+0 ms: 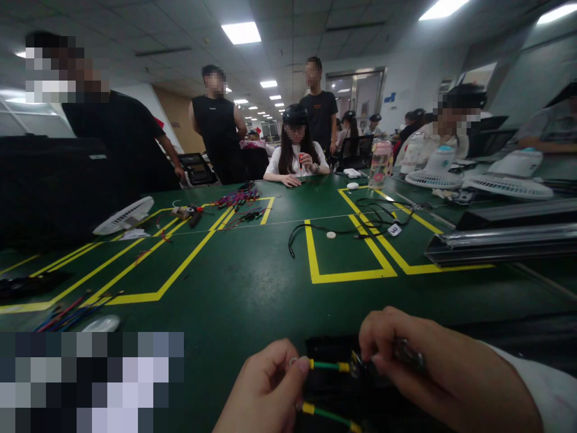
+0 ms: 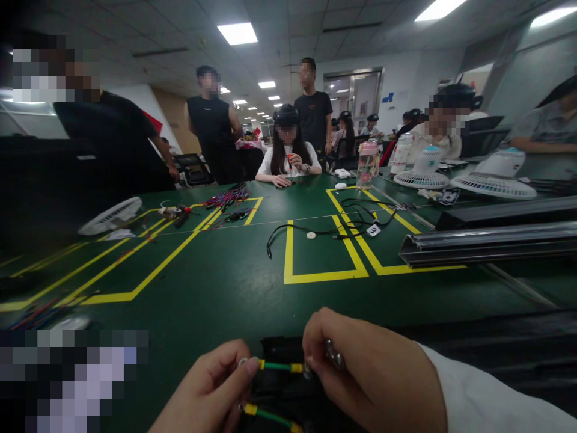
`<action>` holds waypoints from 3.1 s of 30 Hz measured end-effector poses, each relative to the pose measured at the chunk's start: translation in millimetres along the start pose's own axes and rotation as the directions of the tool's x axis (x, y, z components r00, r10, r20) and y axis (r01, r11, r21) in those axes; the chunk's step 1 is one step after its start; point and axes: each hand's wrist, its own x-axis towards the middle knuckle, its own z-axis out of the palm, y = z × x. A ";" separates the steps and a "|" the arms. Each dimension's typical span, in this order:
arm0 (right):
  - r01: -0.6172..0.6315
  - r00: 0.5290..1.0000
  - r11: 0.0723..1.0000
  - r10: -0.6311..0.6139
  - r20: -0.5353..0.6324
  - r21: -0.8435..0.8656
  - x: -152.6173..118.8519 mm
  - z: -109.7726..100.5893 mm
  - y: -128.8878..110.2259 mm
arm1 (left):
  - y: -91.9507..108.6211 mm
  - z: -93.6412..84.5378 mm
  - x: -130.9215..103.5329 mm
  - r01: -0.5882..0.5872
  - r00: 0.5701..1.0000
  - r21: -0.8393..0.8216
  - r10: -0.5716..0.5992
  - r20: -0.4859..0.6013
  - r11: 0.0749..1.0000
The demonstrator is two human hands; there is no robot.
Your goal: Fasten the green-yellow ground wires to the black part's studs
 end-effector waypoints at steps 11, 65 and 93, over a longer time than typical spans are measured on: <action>-0.084 0.996 0.995 0.084 -0.008 -0.052 10.3 -0.3 -9.2 | -0.3 -0.2 -1.8 -0.018 1.000 -0.005 0.018 0.009 1.000; 0.012 0.998 0.981 -0.023 -0.051 -0.193 17.9 -2.1 -22.2 | -0.3 -1.3 -1.4 -0.029 1.000 0.025 0.029 0.008 0.999; 0.066 0.996 0.995 -0.062 0.062 -0.077 4.5 -0.3 -6.1 | 1.7 -0.3 -2.8 -0.010 1.000 0.008 0.010 -0.003 1.000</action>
